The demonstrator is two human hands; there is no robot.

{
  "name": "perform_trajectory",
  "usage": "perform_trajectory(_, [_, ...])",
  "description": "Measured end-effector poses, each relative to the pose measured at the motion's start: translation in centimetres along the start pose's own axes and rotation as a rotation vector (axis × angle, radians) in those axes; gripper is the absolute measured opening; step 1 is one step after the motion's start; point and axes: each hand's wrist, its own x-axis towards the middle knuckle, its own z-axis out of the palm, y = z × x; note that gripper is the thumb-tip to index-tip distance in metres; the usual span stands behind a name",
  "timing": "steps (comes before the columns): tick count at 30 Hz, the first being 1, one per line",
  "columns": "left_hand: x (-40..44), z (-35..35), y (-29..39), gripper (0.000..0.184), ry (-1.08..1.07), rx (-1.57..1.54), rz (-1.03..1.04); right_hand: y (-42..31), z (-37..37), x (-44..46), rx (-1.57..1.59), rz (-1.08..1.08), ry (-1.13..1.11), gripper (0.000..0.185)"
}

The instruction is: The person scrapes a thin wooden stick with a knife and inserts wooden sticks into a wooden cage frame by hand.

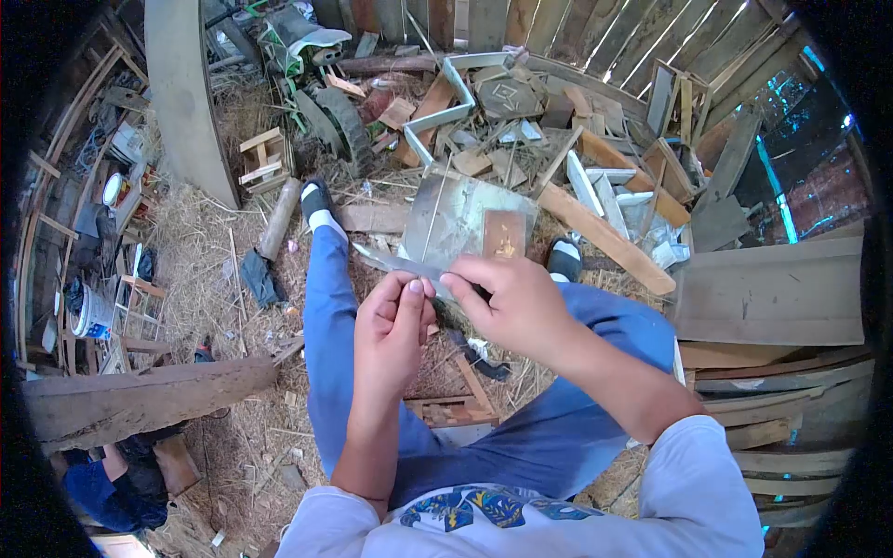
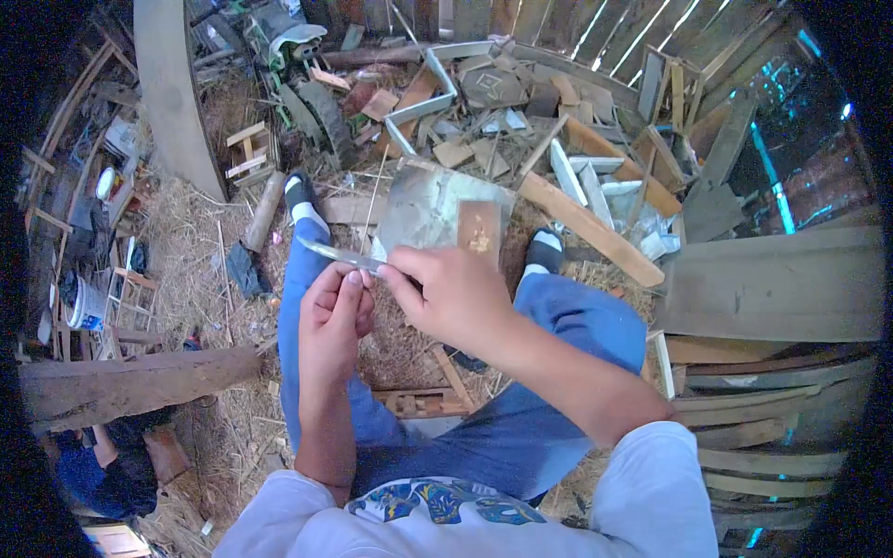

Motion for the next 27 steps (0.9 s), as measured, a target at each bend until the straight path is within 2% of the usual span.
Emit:
perform_trajectory(2, [0.0, -0.1, -0.2, 0.016, 0.021, 0.028, 0.062, 0.3, -1.0, 0.7, -0.015, 0.045, -0.013, 0.016])
perform_trajectory(4, [-0.1, 0.0, -0.1, 0.014, 0.022, 0.075, 0.095, 1.1, -1.8, 1.7, -0.061, 0.123, 0.132, 0.017])
perform_trajectory(5, [-0.1, 0.1, -0.1, 0.013, 0.026, 0.12, 0.141, 1.3, -1.3, 1.5, -0.068, 0.066, 0.182, 0.018])
perform_trajectory(6, [0.0, 0.1, -0.4, 0.013, 0.026, 0.114, 0.145, 0.7, -1.0, 1.0, -0.074, 0.061, 0.182, 0.018])
perform_trajectory(8, [0.1, -0.1, -0.9, 0.009, 0.087, 0.148, 0.199, -0.8, -0.4, -0.2, -0.04, 0.045, 0.005, 0.024])
perform_trajectory(9, [0.2, 0.0, -0.8, 0.009, 0.091, 0.15, 0.199, -0.9, -0.4, 0.0, -0.011, 0.044, 0.017, 0.022])
perform_trajectory(11, [0.0, 0.3, -0.9, 0.008, 0.231, 0.414, 0.334, -0.9, -1.3, 0.8, 0.001, 0.105, 0.061, 0.021])
perform_trajectory(12, [-0.2, 0.4, -0.8, 0.008, 0.239, 0.411, 0.331, -0.9, -1.7, 1.1, 0.006, 0.161, 0.111, 0.019])
perform_trajectory(14, [-0.3, 0.7, -0.4, 0.009, 0.293, 0.676, 0.466, -1.2, -1.5, 0.7, -0.039, 0.128, 0.141, 0.019])
perform_trajectory(16, [-0.3, 0.7, -0.6, 0.008, 0.31, 0.659, 0.473, -1.5, -0.5, -0.2, -0.06, 0.004, 0.075, 0.022])
perform_trajectory(17, [-0.3, 0.7, -0.6, 0.008, 0.316, 0.644, 0.469, -1.4, -0.6, -0.2, -0.043, 0.02, 0.045, 0.025])
perform_trajectory(20, [-1.0, 1.1, 0.2, 0.008, 0.321, 0.693, 0.49, -0.5, -2.1, 0.8, -0.057, 0.048, 0.176, 0.024])
perform_trajectory(25, [-1.3, 1.6, -0.2, 0.009, 0.354, 0.742, 0.546, -1.4, -1.3, -1.3, -0.07, -0.032, 0.093, 0.023])
perform_trajectory(27, [-1.4, 1.7, 0.0, 0.009, 0.354, 0.754, 0.579, -0.6, -2.0, -0.6, -0.067, -0.027, 0.185, 0.023])
